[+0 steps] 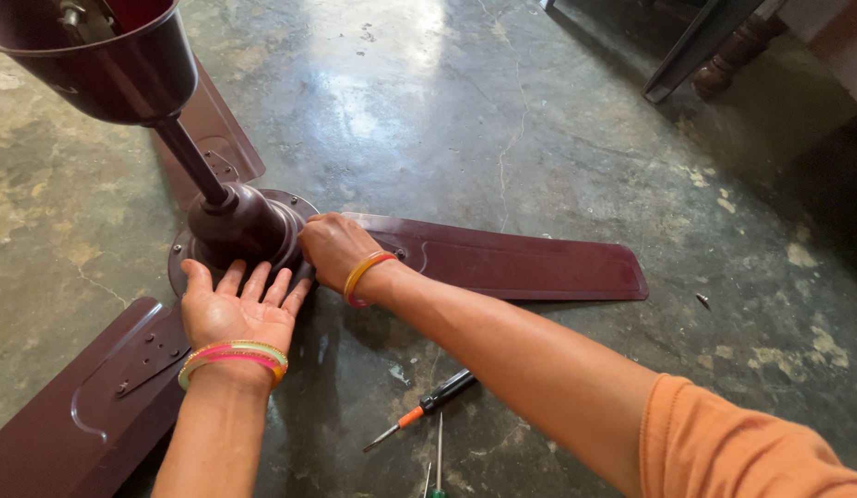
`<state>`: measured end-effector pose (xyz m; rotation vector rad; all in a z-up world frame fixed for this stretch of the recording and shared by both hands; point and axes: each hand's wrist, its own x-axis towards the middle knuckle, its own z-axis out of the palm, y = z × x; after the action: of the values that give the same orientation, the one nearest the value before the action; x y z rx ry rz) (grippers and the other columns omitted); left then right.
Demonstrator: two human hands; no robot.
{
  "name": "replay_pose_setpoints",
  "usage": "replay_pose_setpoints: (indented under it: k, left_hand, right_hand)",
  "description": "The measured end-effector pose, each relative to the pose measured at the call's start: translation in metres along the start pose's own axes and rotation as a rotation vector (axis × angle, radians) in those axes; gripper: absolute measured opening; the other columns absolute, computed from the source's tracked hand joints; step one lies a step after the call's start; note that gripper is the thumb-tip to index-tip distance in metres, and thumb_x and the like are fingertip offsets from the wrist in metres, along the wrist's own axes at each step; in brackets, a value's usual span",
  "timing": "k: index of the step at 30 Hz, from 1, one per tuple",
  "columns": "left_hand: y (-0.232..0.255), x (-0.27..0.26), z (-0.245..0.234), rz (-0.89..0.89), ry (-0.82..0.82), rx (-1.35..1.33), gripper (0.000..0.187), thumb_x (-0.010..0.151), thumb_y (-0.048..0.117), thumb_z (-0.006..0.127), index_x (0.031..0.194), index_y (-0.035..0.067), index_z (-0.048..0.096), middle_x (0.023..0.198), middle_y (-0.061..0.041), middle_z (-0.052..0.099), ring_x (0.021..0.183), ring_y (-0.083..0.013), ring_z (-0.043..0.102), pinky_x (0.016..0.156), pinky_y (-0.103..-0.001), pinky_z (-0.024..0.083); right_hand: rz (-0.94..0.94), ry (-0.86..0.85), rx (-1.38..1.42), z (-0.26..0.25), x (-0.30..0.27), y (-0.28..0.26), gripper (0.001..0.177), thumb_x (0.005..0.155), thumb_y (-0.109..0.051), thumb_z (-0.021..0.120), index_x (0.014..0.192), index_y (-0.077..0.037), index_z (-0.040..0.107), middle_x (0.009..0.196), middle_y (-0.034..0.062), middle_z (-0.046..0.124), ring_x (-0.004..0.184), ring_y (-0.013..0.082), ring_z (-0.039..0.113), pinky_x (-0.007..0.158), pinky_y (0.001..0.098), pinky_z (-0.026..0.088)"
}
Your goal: The person uses a screwdriver to remove the screws holding the blades to a ceiling fan hub. They remove each blade one by one and place them on the floor.
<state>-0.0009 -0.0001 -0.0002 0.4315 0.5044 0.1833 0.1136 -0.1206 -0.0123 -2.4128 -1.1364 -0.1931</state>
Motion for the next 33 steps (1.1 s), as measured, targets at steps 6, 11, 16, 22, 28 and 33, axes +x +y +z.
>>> replay_pose_setpoints:
  k: [6, 11, 16, 22, 28, 33]
  left_hand:
    - [0.000, 0.000, 0.000, -0.008, -0.006, -0.014, 0.092, 0.096, 0.067, 0.036, 0.162, 0.009, 0.010, 0.169, -0.022, 0.013, 0.156, -0.0421, 0.017, 0.123, -0.060, 0.023]
    - [0.000, 0.000, -0.002, -0.010, -0.012, -0.004, 0.092, 0.096, 0.067, 0.035, 0.162, 0.008, 0.009, 0.169, -0.022, 0.013, 0.156, -0.0424, 0.017, 0.123, -0.060, 0.021]
    - [-0.001, 0.001, -0.002, -0.007, -0.026, 0.002, 0.092, 0.096, 0.067, 0.036, 0.162, 0.007, 0.010, 0.169, -0.023, 0.015, 0.156, -0.0419, 0.018, 0.123, -0.059, 0.021]
    - [-0.003, -0.001, -0.002, -0.018, -0.020, -0.009, 0.092, 0.096, 0.066, 0.038, 0.162, 0.007, 0.012, 0.168, -0.025, 0.013, 0.156, -0.0417, 0.018, 0.123, -0.059, 0.022]
    - [-0.003, 0.001, -0.004, -0.020, -0.031, -0.015, 0.092, 0.095, 0.066, 0.039, 0.161, 0.007, 0.015, 0.168, -0.025, 0.015, 0.155, -0.0414, 0.019, 0.123, -0.058, 0.026]
    - [-0.019, 0.001, 0.007, -0.042, -0.048, -0.029, 0.093, 0.095, 0.067, 0.041, 0.161, 0.006, 0.019, 0.167, -0.027, 0.018, 0.155, -0.0424, 0.022, 0.122, -0.057, 0.027]
  right_hand:
    - [0.297, -0.057, -0.058, -0.006, 0.002, -0.008, 0.012, 0.081, -0.009, 0.070, 0.088, 0.001, 0.073, 0.092, 0.0287, 0.071, 0.093, 0.0442, 0.070, 0.085, 0.0487, 0.056]
    - [0.201, -0.185, -0.206, 0.001, 0.006, -0.005, 0.013, 0.084, -0.003, 0.066, 0.092, -0.004, 0.076, 0.098, 0.0265, 0.072, 0.098, 0.0415, 0.072, 0.087, 0.0459, 0.060]
    - [0.069, 0.019, -0.029, 0.006, 0.002, -0.003, 0.021, 0.064, 0.000, 0.073, 0.084, 0.001, 0.074, 0.095, 0.0251, 0.071, 0.091, 0.0441, 0.070, 0.080, 0.0474, 0.057]
    - [0.079, -0.092, -0.141, 0.005, 0.001, -0.003, 0.010, 0.074, -0.001, 0.071, 0.083, 0.000, 0.073, 0.098, 0.0228, 0.071, 0.097, 0.0401, 0.071, 0.086, 0.0435, 0.058]
    - [0.060, 0.073, 0.029, -0.001, -0.003, -0.005, 0.007, 0.072, 0.000, 0.071, 0.077, -0.003, 0.075, 0.091, 0.0179, 0.074, 0.089, 0.0379, 0.072, 0.081, 0.0435, 0.057]
    - [0.311, 0.062, 0.206, -0.033, -0.002, -0.002, 0.014, 0.070, -0.002, 0.070, 0.081, -0.006, 0.078, 0.083, 0.0140, 0.077, 0.080, 0.0287, 0.075, 0.077, 0.0363, 0.059]
